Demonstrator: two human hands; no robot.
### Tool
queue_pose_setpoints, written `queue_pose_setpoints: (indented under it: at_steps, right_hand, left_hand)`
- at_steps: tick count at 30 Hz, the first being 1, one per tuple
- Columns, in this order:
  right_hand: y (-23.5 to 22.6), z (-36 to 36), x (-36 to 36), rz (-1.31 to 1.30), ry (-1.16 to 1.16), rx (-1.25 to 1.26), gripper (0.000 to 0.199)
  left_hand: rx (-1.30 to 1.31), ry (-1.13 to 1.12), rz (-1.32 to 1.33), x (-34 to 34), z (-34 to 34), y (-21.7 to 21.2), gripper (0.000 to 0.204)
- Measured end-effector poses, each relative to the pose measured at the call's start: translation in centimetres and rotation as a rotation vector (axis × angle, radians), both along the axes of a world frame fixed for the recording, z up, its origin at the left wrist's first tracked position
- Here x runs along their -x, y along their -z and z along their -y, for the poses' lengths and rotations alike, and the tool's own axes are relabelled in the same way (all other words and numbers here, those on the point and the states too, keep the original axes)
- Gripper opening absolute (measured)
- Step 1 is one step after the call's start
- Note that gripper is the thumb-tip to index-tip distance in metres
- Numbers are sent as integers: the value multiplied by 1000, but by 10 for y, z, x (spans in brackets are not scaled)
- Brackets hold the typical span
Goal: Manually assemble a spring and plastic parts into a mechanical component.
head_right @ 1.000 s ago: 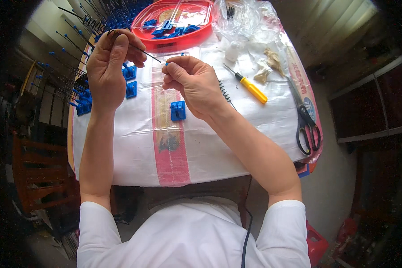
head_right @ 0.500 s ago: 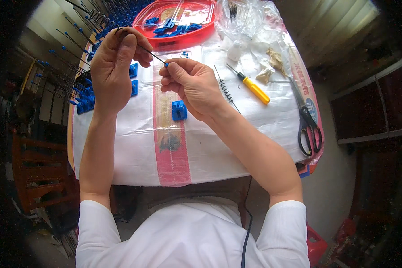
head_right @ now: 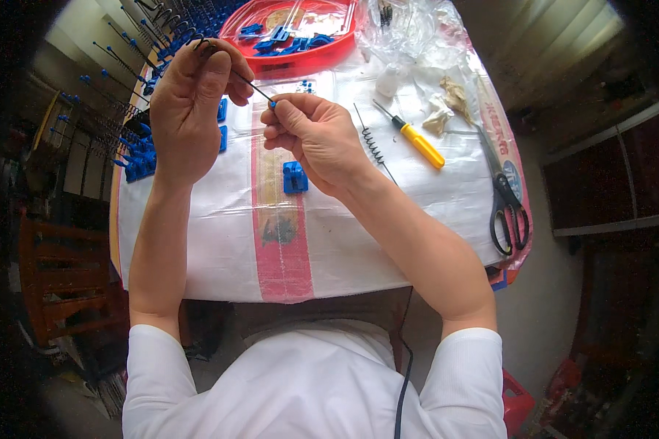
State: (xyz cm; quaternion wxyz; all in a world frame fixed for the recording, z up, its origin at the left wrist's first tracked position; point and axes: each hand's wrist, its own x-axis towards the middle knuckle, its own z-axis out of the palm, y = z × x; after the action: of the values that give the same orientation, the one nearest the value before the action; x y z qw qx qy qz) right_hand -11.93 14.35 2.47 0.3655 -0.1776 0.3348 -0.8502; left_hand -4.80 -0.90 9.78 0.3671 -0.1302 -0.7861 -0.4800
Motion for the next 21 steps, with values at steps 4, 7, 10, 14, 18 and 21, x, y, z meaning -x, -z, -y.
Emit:
queue_pose_setpoints:
  at_steps: [4, 7, 10, 14, 18, 21]
  right_hand:
    - [1, 0, 1, -3, 2, -10, 22]
    - [1, -1, 1, -7, 0, -8, 22]
    - [0, -1, 0, -8, 1, -6, 22]
    - [0, -1, 0, -6, -4, 3, 22]
    - [1, 0, 0, 0, 1, -1, 22]
    - [0, -1, 1, 1, 7, -1, 21]
  left_hand:
    - [18, -6, 7, 0, -1, -1, 22]
    - [27, -10, 7, 0, -2, -1, 22]
    - [22, -11, 8, 0, -1, 0, 22]
    - [32, -11, 16, 0, 0, 0, 22]
    - [31, -15, 15, 0, 0, 1, 21]
    - [38, -8, 8, 1, -1, 1, 21]
